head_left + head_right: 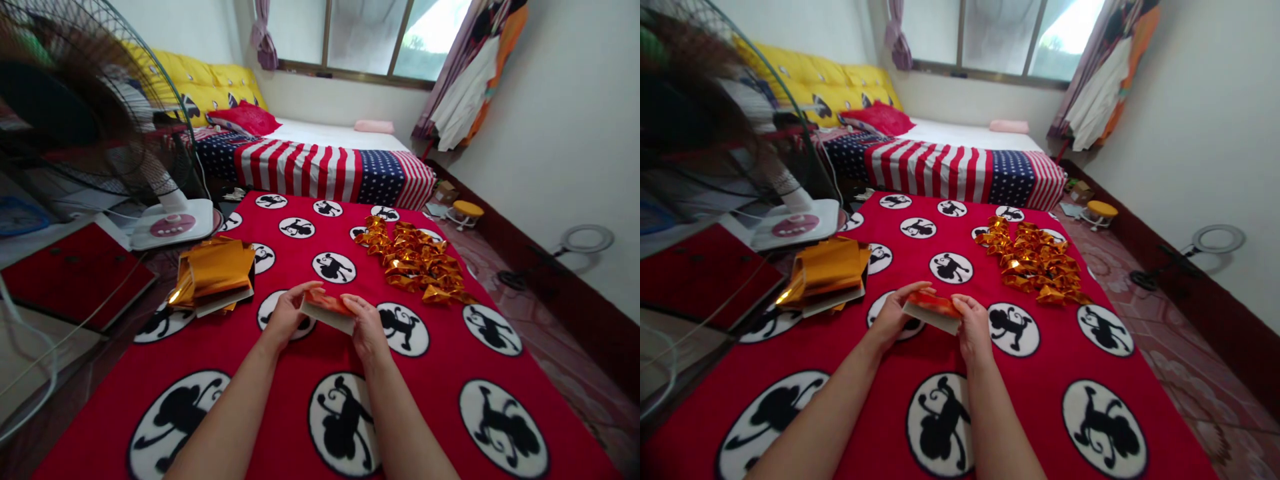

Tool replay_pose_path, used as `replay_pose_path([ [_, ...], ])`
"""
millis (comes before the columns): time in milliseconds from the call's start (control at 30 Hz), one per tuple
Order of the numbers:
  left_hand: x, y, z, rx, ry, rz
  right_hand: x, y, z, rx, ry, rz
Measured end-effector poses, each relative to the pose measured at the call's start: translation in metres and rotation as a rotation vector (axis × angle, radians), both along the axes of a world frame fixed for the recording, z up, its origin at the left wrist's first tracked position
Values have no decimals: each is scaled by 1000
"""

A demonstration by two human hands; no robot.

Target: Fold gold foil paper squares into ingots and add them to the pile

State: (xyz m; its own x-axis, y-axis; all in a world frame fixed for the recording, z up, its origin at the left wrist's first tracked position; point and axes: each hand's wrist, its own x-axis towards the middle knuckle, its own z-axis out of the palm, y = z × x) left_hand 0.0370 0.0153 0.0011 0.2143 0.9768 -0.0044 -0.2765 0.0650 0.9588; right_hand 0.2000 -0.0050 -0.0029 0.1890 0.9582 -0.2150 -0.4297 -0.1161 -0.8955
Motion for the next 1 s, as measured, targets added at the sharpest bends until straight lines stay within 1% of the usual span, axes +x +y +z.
replay_pose_path([
  [67,-1,-1,-4,3,14,31,0,-2,0,-24,106,-47],
  [133,-2,-2,-7,-5,14,69,0,-5,0,-5,178,-84],
  [267,-5,-2,-7,-95,11,158,-3,-10,-1,75,171,-117],
  [367,-4,-3,-4,-116,6,161,-7,-12,-2,120,101,-133],
  [467,-1,-4,-3,-106,52,161,-11,-13,-4,187,-43,-192],
  [600,1,-4,-8,-97,109,184,-12,-14,-5,318,-278,-311],
  [667,1,-4,-11,-88,113,180,-12,-14,-4,381,-375,-332],
  [767,0,-4,-13,-76,123,176,-11,-14,-2,415,-447,-304],
  [1000,0,-1,-13,-63,102,148,-7,-15,-4,409,-463,-230],
])
